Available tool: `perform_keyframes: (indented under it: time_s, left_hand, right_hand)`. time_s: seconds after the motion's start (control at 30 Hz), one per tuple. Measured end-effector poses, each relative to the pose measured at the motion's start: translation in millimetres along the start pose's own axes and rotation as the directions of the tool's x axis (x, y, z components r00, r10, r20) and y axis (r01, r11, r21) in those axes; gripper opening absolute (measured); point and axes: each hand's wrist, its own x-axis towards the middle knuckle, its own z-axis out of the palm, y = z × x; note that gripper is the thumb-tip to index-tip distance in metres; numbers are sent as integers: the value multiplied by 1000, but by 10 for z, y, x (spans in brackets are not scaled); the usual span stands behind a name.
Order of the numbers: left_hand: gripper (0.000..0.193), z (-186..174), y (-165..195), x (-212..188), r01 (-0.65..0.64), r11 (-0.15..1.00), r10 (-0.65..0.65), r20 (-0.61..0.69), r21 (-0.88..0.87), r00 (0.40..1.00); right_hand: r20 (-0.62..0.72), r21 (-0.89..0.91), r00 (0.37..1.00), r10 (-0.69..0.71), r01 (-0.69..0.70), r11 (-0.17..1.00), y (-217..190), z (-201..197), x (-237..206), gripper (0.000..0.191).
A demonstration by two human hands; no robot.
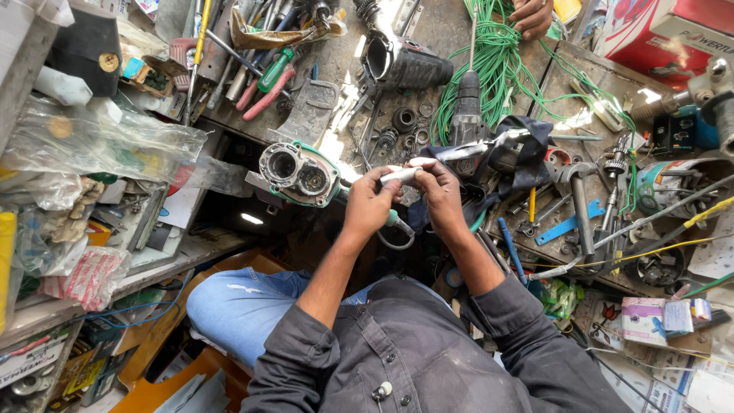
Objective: The person sits at a cluttered workbench repairing a green angle grinder. They use pliers to work on small metal parts, handle a cylindrical metal component, wipe parts with a dark cloth, and fit a metal sleeve onto the grinder's gear head, pressing and twisting it into place by hand.
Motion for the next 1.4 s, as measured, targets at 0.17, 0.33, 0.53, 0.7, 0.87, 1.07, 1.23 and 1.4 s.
perform_keyframes:
  time_s: [0.17, 0.33, 0.53, 0.7, 0.87, 1.07, 1.23, 1.4]
  left_hand:
    - [27, -99, -45, 79, 129, 947, -110, 80, -295, 991]
    - [30, -124, -11, 46, 237, 888, -197, 139, -393, 970]
    - [32, -115, 14, 43, 274, 841, -227, 155, -466, 961]
    - [32, -115, 11, 29, 257, 826, -206, 155, -502, 966]
    - [31, -149, 55, 10, 255, 830, -192, 176, -496, 966]
    - [31, -176, 65, 12, 299, 848, -233, 200, -437, 952]
    - [32, -172, 22, 43, 191, 936, -144, 172, -297, 974]
    - [32, -187, 33, 46, 122, 972, -92, 153, -201, 984]
  right_hand:
    - [91, 322, 989, 117, -141, 936, -46, -79, -2, 27]
    - [17, 173, 998, 56, -58, 983, 68, -138, -11, 26]
    - [-62, 166, 998, 30, -19, 986, 203, -194, 21, 25]
    - [-73, 171, 996, 44, -31, 985, 183, -160, 7, 23]
    - [58, 373, 993, 104, -119, 920, 33, -91, 6, 24]
    - [125, 224, 980, 152, -177, 958, -156, -81, 84, 27]
    - [117, 27, 960, 256, -260, 965, -181, -115, 173, 20]
    - [118, 25, 947, 297, -302, 953, -145, -184, 210, 19]
